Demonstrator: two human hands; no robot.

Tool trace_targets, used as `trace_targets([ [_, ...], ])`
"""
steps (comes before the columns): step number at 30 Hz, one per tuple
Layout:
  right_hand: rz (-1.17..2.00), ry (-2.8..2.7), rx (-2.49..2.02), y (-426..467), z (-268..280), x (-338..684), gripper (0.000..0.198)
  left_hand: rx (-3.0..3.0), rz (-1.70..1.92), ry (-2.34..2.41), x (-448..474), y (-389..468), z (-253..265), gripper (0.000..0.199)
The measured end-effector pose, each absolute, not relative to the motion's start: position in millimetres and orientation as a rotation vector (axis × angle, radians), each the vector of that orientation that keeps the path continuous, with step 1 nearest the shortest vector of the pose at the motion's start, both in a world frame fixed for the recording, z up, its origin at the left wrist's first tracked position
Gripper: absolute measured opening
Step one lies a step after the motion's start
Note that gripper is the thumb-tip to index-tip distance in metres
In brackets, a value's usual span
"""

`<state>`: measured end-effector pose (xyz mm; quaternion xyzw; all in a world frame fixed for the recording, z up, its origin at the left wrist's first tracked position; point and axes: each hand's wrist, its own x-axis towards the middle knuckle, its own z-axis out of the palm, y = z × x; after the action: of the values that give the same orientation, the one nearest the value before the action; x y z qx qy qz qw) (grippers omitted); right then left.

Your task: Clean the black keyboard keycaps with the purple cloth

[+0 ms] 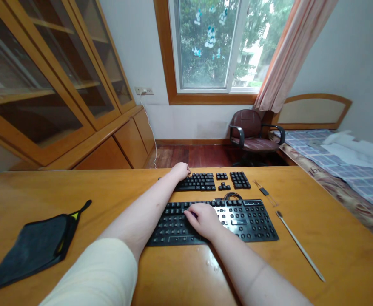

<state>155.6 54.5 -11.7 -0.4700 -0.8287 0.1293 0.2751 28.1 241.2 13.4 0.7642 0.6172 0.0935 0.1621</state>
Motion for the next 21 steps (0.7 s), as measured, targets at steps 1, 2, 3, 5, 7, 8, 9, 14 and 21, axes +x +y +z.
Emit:
trace_targets([
  [1,0.350,-2.229,-1.264,55,-11,155,0.027,2.175,0.330,1.763,25,237,17,0.011],
  [2,0.354,-2.227,-1.264,55,-11,155,0.026,2.168,0.400,1.767,23,232,22,0.013],
  [3,0.362,-2.224,-1.264,55,-10,155,0.025,2.161,0.471,1.770,20,225,25,0.016],
  [5,0.387,-2.215,-1.256,54,-9,155,0.022,2.133,0.628,1.754,16,205,31,0.023],
  [7,0.416,-2.202,-1.238,54,-8,156,0.017,1.992,0.941,1.615,15,179,32,0.024],
  [8,0.430,-2.193,-1.228,54,-8,157,0.014,1.881,1.080,1.485,14,164,31,0.023],
  [9,0.441,-2.183,-1.219,54,-8,157,0.013,1.796,1.155,1.382,14,149,29,0.023],
  [14,0.470,-2.091,-1.181,55,-9,161,0.023,1.596,1.270,1.296,10,83,15,0.020],
  [21,0.541,-1.740,-1.143,56,-4,157,0.029,1.762,1.268,1.456,3,49,7,0.020],
])
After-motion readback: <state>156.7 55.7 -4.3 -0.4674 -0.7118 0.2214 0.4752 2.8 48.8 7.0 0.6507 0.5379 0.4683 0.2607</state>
